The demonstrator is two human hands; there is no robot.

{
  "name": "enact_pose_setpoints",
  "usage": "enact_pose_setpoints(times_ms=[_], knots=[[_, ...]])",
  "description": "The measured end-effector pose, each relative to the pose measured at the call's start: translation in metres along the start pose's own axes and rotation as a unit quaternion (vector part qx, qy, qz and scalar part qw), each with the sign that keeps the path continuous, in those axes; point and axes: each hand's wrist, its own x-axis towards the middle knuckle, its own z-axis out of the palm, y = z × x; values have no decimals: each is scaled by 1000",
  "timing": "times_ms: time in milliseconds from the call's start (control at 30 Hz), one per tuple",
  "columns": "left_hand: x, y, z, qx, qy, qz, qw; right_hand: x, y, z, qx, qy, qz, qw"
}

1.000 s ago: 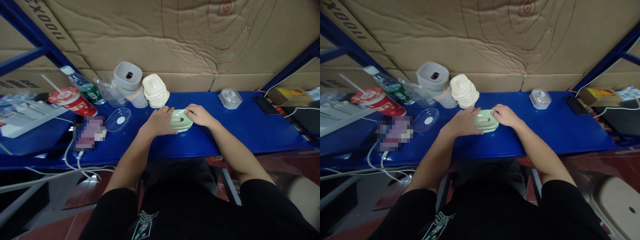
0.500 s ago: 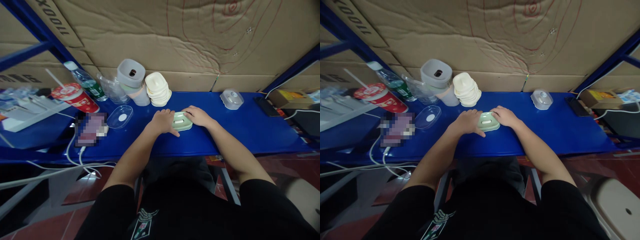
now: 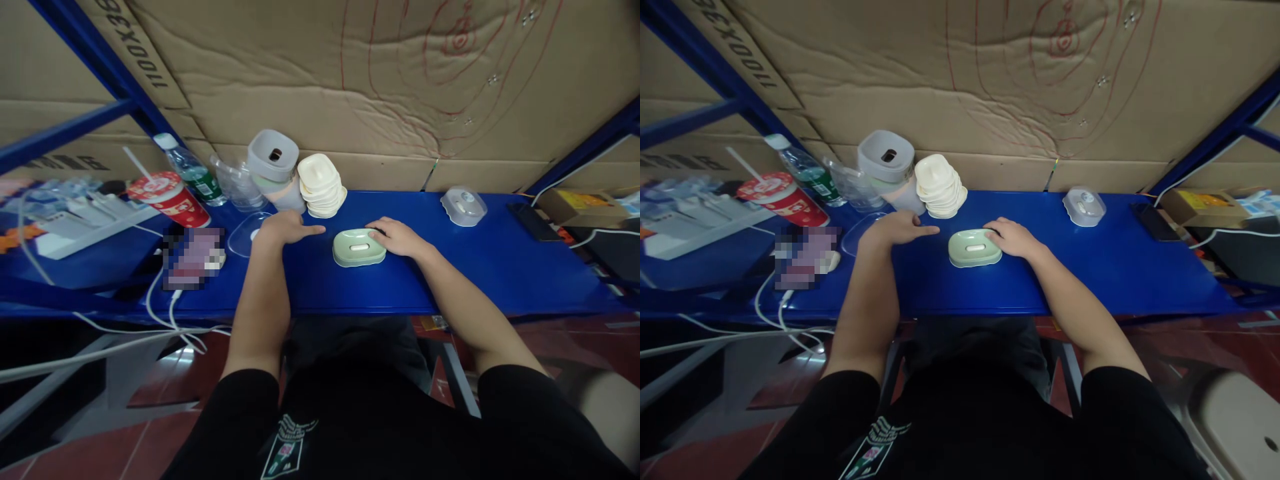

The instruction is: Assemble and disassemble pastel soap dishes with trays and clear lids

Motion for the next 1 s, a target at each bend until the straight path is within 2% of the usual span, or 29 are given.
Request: enact_pose_setpoints(times_ms=[100, 200, 267, 333, 433, 567, 667, 833, 933, 1000], knots=[[3, 16, 14, -61, 23, 103, 993, 0, 0, 1, -5, -4, -1, 1000], [5, 34, 27, -140, 13, 202, 969, -1, -1, 0, -12, -6, 2, 1000], [5, 42, 33, -146, 26, 243, 958, -1, -2, -1, -18, -8, 8, 1000], [6, 43, 35, -118, 68, 260, 956, -1, -4, -2, -20, -8, 12, 1000], [3, 35, 32, -41, 112, 229, 966, -2, -5, -3, -15, -9, 9, 1000], [-4, 26, 26, 49, 59, 153, 985, -2, -4, -3, -13, -8, 10, 1000], [-6, 31, 29, 59, 44, 150, 986, -2, -4, -4, -14, -7, 10, 1000], [-2, 47, 39, 75, 74, 131, 986, -3, -4, -4, -14, -9, 4, 1000], [-1, 49, 35, 78, 94, 118, 985, -3, -4, -4, -12, -1, 7, 1000], [-3, 46, 29, 46, 130, 130, 982, -3, -4, -6, -4, 17, 9, 1000]])
